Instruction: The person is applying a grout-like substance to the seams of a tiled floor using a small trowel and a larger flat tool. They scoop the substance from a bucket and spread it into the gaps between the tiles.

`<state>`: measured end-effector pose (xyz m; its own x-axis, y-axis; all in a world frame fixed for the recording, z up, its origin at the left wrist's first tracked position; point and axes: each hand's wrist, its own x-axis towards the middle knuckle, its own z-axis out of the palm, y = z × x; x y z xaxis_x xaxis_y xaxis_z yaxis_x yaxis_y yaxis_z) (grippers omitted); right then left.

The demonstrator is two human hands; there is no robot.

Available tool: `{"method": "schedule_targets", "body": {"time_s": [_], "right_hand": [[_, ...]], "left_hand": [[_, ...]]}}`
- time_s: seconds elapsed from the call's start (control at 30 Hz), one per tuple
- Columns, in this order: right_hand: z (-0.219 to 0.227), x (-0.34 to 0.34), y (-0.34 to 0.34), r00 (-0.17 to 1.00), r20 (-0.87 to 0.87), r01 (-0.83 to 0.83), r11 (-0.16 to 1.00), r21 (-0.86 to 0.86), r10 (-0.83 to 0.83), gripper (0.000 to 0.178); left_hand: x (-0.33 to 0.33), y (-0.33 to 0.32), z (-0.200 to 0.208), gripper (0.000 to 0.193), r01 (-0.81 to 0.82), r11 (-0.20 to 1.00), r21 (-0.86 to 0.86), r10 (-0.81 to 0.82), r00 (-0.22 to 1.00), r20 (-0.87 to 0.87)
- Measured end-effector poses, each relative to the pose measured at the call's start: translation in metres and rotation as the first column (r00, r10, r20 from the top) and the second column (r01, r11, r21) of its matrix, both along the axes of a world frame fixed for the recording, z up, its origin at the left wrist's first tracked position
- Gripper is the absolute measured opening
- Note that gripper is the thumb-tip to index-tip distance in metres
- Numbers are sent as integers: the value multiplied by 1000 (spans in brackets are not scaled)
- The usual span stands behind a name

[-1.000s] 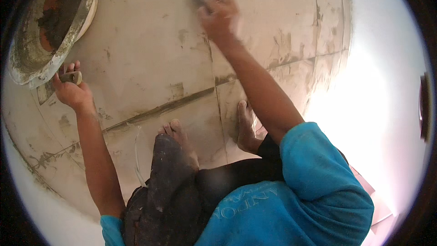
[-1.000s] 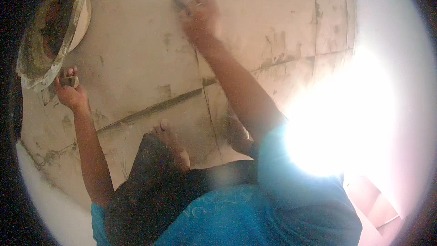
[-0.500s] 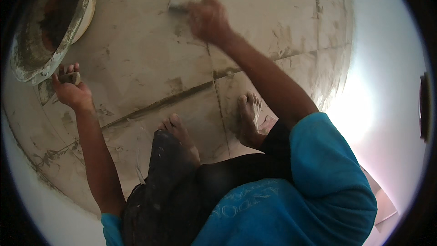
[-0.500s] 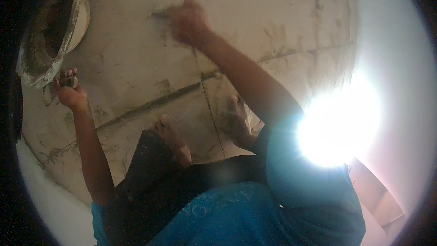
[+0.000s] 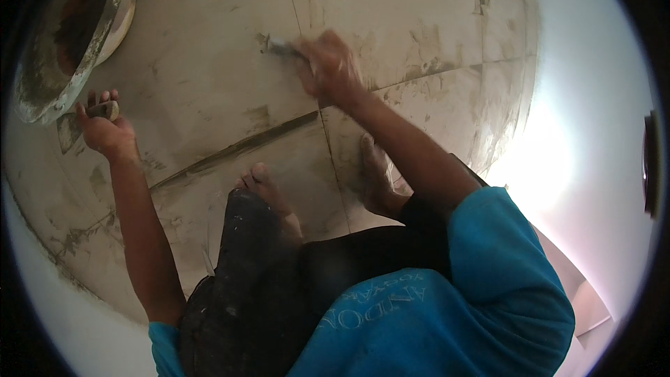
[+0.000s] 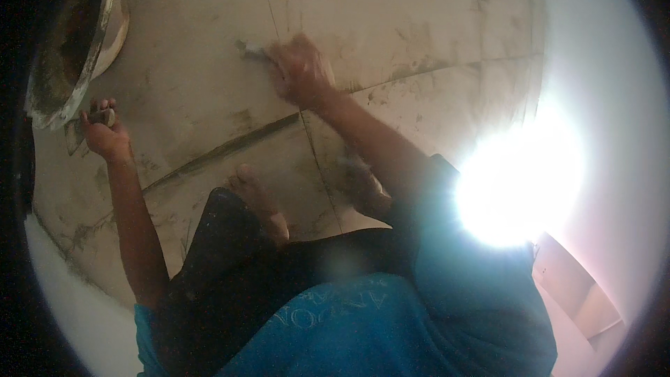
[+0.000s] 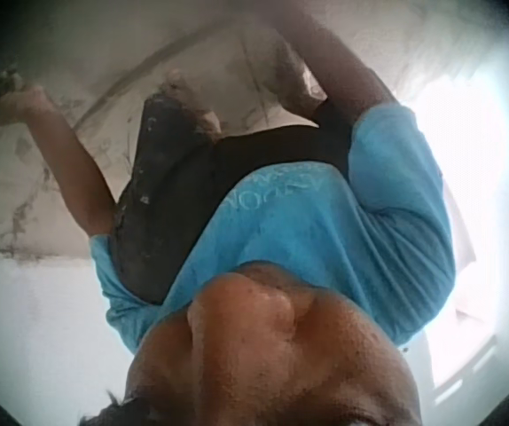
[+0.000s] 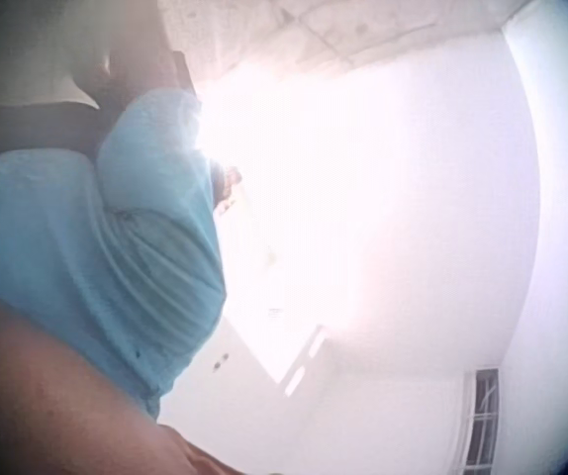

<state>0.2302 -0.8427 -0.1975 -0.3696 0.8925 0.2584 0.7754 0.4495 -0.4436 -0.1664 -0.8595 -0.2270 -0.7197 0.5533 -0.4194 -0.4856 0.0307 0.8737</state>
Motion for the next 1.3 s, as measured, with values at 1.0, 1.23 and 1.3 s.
{"method": "schedule_targets", "body": {"time_s": [1.0, 1.23, 1.3], "right_hand": [[-35, -44, 74, 988, 154, 2, 992, 126, -22, 24], [5, 20, 143, 925, 176, -327, 942, -75, 335, 18], [-2, 30, 104, 883, 261, -348, 917, -196, 390, 20]], "left_hand": [[22, 10, 7, 39, 61, 998, -26, -65, 974, -217], [16, 13, -4, 34, 25, 999, 44, -26, 1000, 10], [-5, 6, -21, 44, 73, 997, 36, -65, 982, -176]]}}
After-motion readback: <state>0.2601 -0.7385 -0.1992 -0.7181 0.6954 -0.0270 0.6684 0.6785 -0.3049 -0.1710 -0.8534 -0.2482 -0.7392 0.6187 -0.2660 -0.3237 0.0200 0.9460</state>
